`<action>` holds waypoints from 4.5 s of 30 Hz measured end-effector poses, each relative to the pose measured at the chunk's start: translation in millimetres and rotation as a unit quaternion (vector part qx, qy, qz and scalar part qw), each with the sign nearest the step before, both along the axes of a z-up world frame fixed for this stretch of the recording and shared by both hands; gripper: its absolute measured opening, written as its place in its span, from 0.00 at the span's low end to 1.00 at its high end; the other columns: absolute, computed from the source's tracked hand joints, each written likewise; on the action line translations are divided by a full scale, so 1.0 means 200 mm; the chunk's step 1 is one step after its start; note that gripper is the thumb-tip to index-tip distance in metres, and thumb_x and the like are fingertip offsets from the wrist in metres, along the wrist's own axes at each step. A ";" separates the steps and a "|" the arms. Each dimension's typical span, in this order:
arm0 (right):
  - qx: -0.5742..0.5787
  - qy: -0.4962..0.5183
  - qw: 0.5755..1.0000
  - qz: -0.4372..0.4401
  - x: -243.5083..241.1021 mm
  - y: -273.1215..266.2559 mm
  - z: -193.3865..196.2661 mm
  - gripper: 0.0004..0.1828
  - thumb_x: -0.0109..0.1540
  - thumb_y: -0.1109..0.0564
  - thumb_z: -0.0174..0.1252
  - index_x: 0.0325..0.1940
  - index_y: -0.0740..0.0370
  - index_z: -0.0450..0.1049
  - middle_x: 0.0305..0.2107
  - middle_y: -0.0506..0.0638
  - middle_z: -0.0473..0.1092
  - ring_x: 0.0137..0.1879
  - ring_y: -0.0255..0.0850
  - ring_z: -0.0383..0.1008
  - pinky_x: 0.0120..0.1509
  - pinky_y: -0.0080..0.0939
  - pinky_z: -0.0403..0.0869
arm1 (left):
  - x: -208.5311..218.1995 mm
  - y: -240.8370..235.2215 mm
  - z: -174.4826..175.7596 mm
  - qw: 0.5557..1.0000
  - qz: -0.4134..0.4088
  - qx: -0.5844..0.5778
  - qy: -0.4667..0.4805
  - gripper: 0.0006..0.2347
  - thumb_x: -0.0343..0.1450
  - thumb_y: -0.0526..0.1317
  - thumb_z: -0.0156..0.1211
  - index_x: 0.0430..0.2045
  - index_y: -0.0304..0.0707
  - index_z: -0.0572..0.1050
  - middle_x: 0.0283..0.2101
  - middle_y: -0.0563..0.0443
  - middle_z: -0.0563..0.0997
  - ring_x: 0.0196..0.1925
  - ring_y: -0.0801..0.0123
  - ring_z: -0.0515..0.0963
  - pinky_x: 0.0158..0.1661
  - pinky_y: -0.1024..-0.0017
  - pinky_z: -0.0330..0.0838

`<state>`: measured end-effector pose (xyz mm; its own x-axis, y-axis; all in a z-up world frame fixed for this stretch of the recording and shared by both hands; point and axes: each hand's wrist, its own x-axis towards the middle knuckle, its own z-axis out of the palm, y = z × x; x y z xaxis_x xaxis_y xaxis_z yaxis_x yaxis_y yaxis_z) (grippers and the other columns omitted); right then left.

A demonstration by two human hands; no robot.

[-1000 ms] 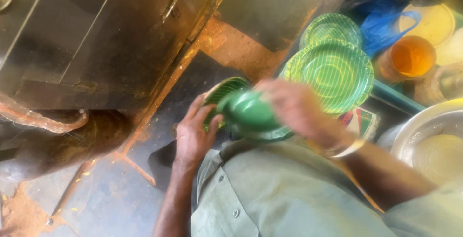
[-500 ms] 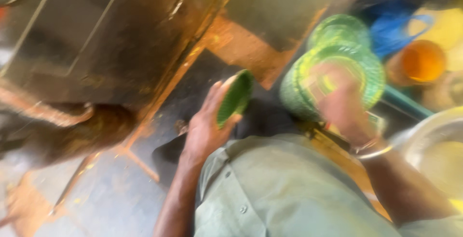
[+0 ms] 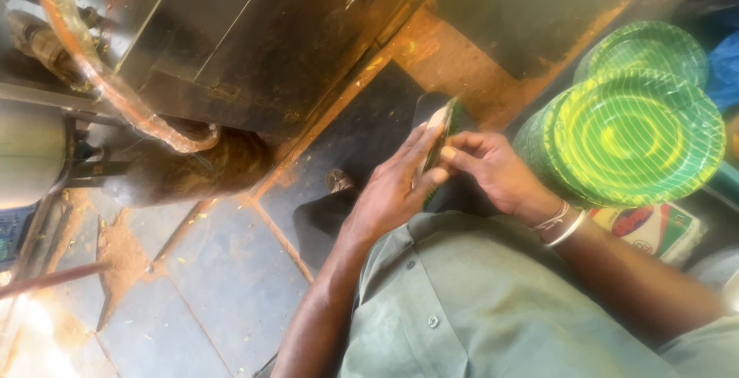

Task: The person repeatedly picks up green disposable plates from a stack and places them onto another stack. The action is continuous and repetitive, focusing on separating and restacking the plates one by one.

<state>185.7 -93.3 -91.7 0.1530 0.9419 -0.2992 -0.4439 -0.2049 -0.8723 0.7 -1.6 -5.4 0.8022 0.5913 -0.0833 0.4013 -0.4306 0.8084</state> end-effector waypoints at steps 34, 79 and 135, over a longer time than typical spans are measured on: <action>0.041 -0.079 0.996 0.001 -0.10 0.10 0.02 0.11 0.66 0.65 0.52 0.48 0.68 0.79 0.40 0.51 0.79 0.45 0.34 0.79 0.54 0.35 0.77 | 0.06 0.01 0.02 0.994 0.084 0.064 0.000 0.19 0.69 0.41 0.61 0.53 0.33 0.74 0.62 0.27 0.73 0.56 0.39 0.81 0.55 0.55 0.77; 0.042 -0.505 0.856 -0.105 0.26 -0.30 0.57 0.20 0.67 0.57 0.63 0.63 0.60 0.73 0.49 0.53 0.77 0.50 0.42 0.81 0.55 0.40 0.80 | -0.05 0.05 -0.20 0.969 0.074 0.176 -0.159 0.05 0.72 0.29 0.62 0.38 0.27 0.81 0.45 0.36 0.84 0.42 0.57 0.87 0.39 0.69 0.85; 0.013 -0.169 0.982 0.084 -0.07 -0.01 0.00 0.13 0.68 0.55 0.59 0.45 0.68 0.82 0.35 0.49 0.79 0.41 0.30 0.73 0.46 0.33 0.74 | -0.02 -0.02 -0.01 0.995 0.097 -0.003 0.033 0.18 0.70 0.46 0.62 0.49 0.30 0.76 0.59 0.28 0.75 0.60 0.41 0.78 0.56 0.57 0.73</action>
